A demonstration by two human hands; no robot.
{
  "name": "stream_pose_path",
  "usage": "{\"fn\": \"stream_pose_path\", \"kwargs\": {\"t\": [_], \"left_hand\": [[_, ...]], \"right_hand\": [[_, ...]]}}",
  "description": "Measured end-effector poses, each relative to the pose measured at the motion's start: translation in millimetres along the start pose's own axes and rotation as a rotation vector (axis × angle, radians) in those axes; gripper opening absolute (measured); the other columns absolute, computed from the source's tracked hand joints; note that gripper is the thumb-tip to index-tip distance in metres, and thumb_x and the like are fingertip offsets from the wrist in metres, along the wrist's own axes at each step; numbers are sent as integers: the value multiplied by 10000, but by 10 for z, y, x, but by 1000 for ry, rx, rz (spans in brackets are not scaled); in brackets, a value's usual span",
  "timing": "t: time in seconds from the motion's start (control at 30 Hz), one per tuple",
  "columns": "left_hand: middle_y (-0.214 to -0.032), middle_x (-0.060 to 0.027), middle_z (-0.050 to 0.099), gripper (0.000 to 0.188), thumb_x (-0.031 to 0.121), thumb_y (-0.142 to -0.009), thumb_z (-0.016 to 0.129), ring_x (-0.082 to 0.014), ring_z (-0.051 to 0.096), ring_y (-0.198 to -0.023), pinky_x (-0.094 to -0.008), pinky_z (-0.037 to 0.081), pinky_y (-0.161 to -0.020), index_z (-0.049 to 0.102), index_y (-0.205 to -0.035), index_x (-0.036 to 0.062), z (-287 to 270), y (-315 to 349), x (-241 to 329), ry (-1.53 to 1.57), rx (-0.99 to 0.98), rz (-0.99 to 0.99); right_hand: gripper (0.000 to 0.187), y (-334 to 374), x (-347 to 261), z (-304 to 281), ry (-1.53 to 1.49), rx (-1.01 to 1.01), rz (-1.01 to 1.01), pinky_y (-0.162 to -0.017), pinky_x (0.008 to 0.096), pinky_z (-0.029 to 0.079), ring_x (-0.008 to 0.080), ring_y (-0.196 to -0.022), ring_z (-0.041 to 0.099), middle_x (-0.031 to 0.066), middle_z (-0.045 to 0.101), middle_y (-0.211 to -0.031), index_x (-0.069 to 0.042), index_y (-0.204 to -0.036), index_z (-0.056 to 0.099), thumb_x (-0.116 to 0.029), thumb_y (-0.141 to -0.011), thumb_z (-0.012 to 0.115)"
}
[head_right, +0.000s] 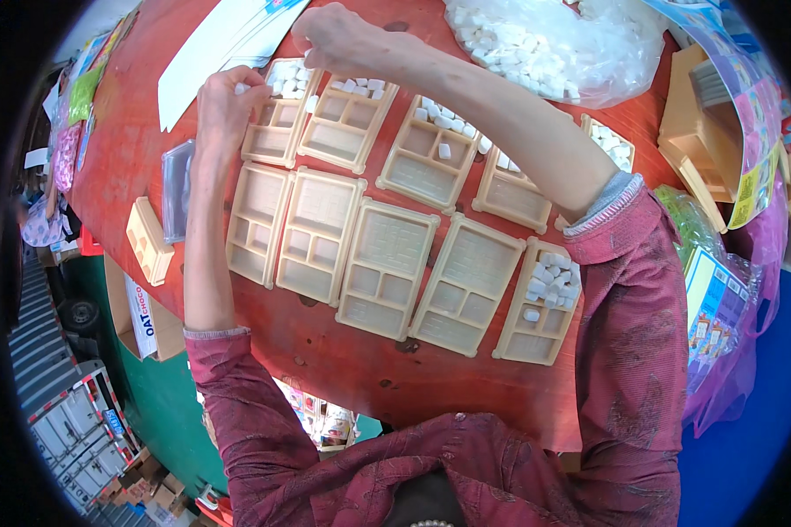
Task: Sort white cube-shaped objects into separate compartments within wooden trays.
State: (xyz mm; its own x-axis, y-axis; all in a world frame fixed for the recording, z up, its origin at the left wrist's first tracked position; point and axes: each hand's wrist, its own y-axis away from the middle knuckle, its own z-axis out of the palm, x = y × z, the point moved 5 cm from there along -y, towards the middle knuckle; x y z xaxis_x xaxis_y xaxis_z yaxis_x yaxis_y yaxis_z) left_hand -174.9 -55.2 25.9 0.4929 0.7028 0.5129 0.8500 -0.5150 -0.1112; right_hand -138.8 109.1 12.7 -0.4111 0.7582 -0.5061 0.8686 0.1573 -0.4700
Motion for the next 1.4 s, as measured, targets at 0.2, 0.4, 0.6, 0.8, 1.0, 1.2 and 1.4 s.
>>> {"fn": "stream_pose_path", "kwargs": {"t": [0.2,0.4,0.6,0.8,1.0,1.2,1.4], "left_hand": [[-620,-71,619,113,96,-783,675,-116,532,-508,-279,432,-498,670,-801,-16,85,23,157,53,-45,42],[-623,-48,607,110,109,-793,674,-84,514,-504,-262,409,-497,673,-790,-1,22,11,120,163,-8,-8],[-603,-25,579,96,98,-792,674,-66,479,-487,-238,371,-485,668,-779,4,-6,-17,144,239,-30,-101],[-658,-93,613,97,59,-759,693,-134,562,-558,-308,445,-551,684,-822,-15,116,14,360,217,-270,10],[-756,-195,612,129,3,-748,654,-270,586,-633,-380,468,-630,660,-866,-47,173,146,391,81,-259,201],[-751,-218,593,122,-17,-740,605,-316,588,-689,-378,471,-659,639,-844,-72,333,65,494,-220,-265,391],[-712,-127,616,139,43,-765,636,-205,573,-627,-322,458,-607,640,-854,-65,167,148,470,-70,-206,295]], "right_hand": [[126,144,-36,-291,126,107,-27,-608,396,485,316,-720,632,186,619,-723,18,-765,616,-81,-700,659],[152,208,157,-419,-60,-57,167,-651,387,488,297,-753,636,187,629,-739,20,-779,631,-92,-689,681],[114,-94,382,-91,-49,151,114,-638,396,478,318,-712,622,174,640,-741,-6,-746,629,-104,-693,654],[115,-370,670,579,553,-133,-135,-583,395,477,300,-675,625,151,609,-725,-19,-714,608,-128,-748,608],[88,-379,562,479,481,-91,-157,-544,348,449,222,-625,597,103,572,-720,-37,-746,586,-124,-757,583],[108,-133,485,-35,31,-70,-160,-513,339,468,208,-570,601,104,596,-634,-17,-767,627,-119,-750,600],[117,284,-43,-411,-449,-253,438,-507,304,457,144,-575,592,63,631,-644,-1,-771,657,-103,-737,612]]}}
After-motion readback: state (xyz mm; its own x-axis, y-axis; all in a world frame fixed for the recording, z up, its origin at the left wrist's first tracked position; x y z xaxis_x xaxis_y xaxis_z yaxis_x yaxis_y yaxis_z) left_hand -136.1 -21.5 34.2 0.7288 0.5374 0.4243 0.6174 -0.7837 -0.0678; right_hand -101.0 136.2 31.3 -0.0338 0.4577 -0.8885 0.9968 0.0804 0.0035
